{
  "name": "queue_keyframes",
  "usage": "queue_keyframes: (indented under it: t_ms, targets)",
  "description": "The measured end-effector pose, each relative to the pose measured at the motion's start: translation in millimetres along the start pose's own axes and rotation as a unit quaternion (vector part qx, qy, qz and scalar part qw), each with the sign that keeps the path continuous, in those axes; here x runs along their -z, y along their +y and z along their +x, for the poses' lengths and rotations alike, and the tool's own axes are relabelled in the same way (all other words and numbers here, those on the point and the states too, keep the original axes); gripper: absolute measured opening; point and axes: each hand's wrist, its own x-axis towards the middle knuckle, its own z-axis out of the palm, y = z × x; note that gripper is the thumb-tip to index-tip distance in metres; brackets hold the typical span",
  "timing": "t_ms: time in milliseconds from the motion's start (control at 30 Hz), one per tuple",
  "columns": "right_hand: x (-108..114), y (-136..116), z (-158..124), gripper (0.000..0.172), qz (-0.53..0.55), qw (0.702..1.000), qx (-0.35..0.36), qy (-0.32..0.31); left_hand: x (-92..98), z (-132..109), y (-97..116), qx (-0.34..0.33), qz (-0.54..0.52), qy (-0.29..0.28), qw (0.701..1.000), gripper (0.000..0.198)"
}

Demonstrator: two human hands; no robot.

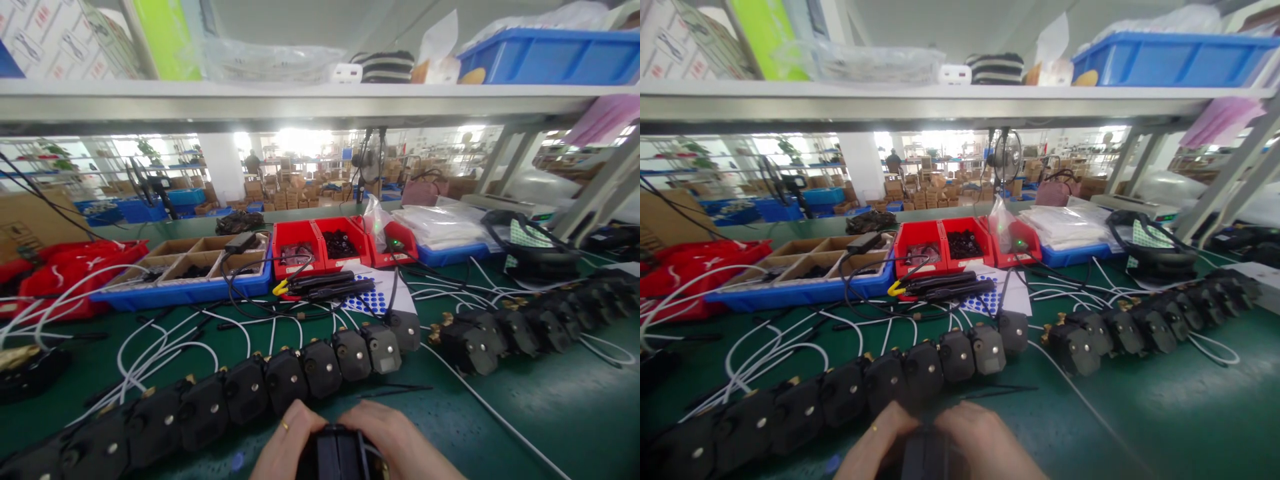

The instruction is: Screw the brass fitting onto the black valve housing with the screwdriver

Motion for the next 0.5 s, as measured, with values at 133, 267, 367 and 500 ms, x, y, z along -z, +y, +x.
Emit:
queue_keyframes:
  t_ms: [133, 267, 367, 500]
  targets:
    - [3.3, -0.4, -0.6, 0.043, -0.005, 1.000, 0.010, -0.016, -11.0, 27.4, -20.9, -0.003, 0.012, -0.034, 0.999, 0.042]
    - [5.3, 1.8, 4.1, 0.033, -0.004, 1.000, 0.015, -0.022, -12.5, 31.8, -29.2, -0.014, 0.013, -0.032, 0.999, 0.044]
    - [6.9, 1.8, 4.3, 0.032, -0.007, 1.000, 0.016, -0.023, -10.6, 13.3, -22.7, -0.026, 0.006, -0.011, 1.000, 0.033]
    - [8.3, -0.2, -1.5, 0.041, -0.020, 0.999, 0.017, -0.026, -10.7, -20.8, -2.1, -0.042, -0.009, 0.030, 0.999, 0.025]
